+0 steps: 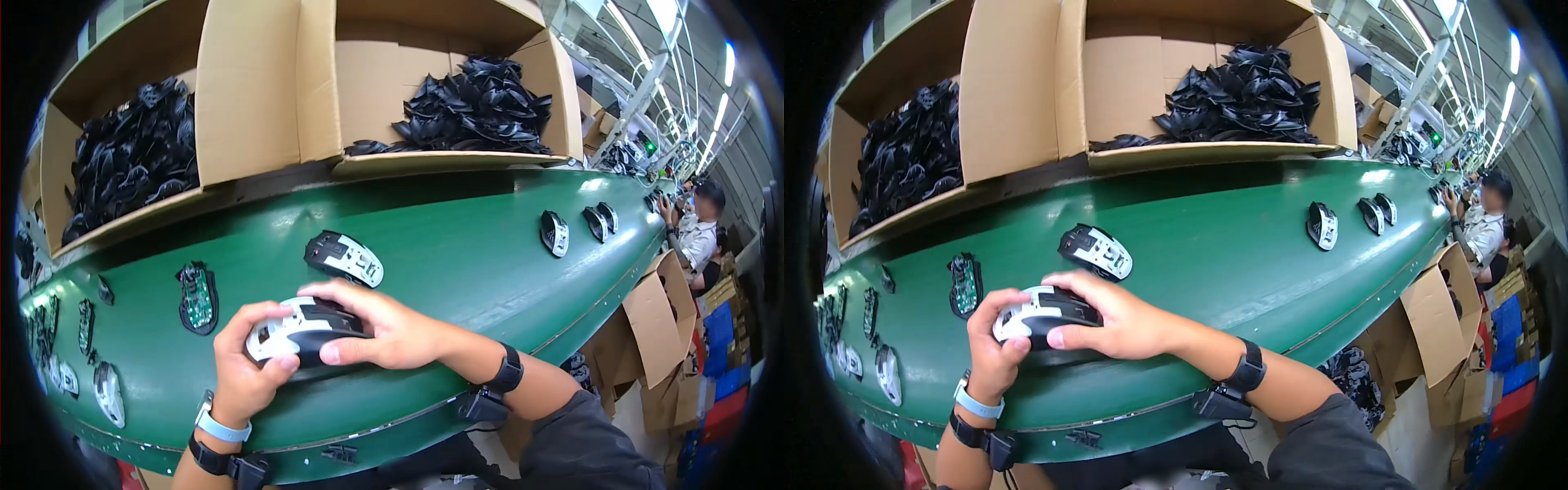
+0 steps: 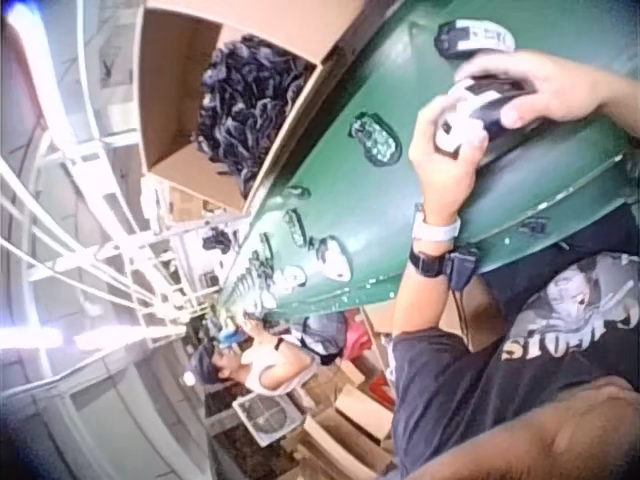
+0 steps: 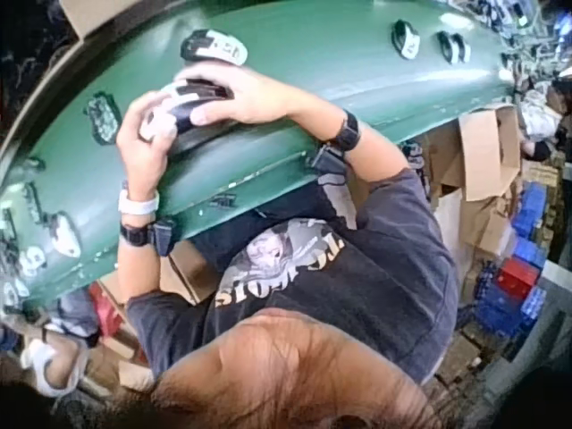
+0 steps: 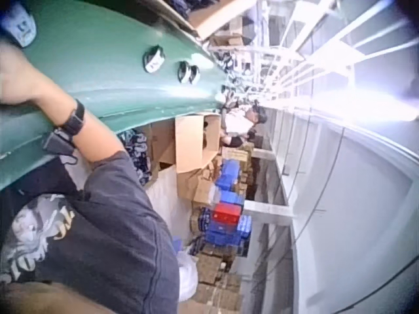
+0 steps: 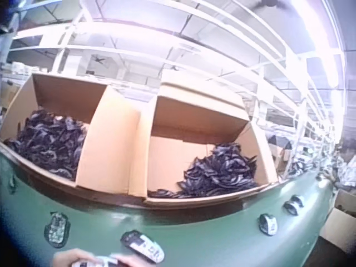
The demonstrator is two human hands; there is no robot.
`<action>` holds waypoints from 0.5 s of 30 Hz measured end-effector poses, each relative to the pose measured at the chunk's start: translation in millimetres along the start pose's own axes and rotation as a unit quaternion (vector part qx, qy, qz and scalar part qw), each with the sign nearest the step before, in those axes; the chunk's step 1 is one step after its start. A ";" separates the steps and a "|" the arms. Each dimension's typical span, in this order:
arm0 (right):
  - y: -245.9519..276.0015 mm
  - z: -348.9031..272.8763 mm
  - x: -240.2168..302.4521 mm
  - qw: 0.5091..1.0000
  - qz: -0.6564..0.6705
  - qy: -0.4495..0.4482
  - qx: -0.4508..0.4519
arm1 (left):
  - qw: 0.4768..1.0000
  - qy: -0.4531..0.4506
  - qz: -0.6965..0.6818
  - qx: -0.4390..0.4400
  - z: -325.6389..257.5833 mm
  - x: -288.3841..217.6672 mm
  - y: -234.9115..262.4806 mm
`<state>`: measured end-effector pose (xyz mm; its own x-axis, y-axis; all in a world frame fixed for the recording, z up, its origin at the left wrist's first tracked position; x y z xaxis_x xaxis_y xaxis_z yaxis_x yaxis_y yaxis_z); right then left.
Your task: The person assembles electronic devices on a green workbench by hand. They pick up white plastic casings and black rubber grips from cardboard boxes, fit the grips onto the casings, and place the completed units on the table. The person also handles a box of wrapped components and places them on the workbench.
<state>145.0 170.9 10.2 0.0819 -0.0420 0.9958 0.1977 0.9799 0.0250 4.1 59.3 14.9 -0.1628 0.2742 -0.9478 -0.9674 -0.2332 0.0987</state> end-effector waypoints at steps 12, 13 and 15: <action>5.8 -11.5 18.9 0.992 0.072 0.088 -0.045 | 0.985 -0.026 -0.169 0.018 3.5 1.0 -8.6; 5.1 -12.5 20.7 0.992 0.060 0.096 -0.050 | 0.985 -0.021 -0.168 0.023 4.3 1.2 -10.3; 2.3 -15.8 22.3 0.991 0.036 0.111 -0.062 | 0.985 -0.009 -0.169 0.033 5.0 3.7 -14.1</action>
<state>162.8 169.2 31.0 0.3098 -0.0272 0.9504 0.3013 0.9509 -0.0710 16.2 68.3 11.5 0.1684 0.3432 -0.9240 -0.9774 -0.0636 -0.2017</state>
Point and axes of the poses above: each hand's wrist, its own z-axis towards the middle knuckle, its own y-axis out of the back of the hand, x = y × z, the point moved 8 cm from there along z, towards the middle knuckle, and after that the axes turned 8 degrees about x, right-handed, at the moved point
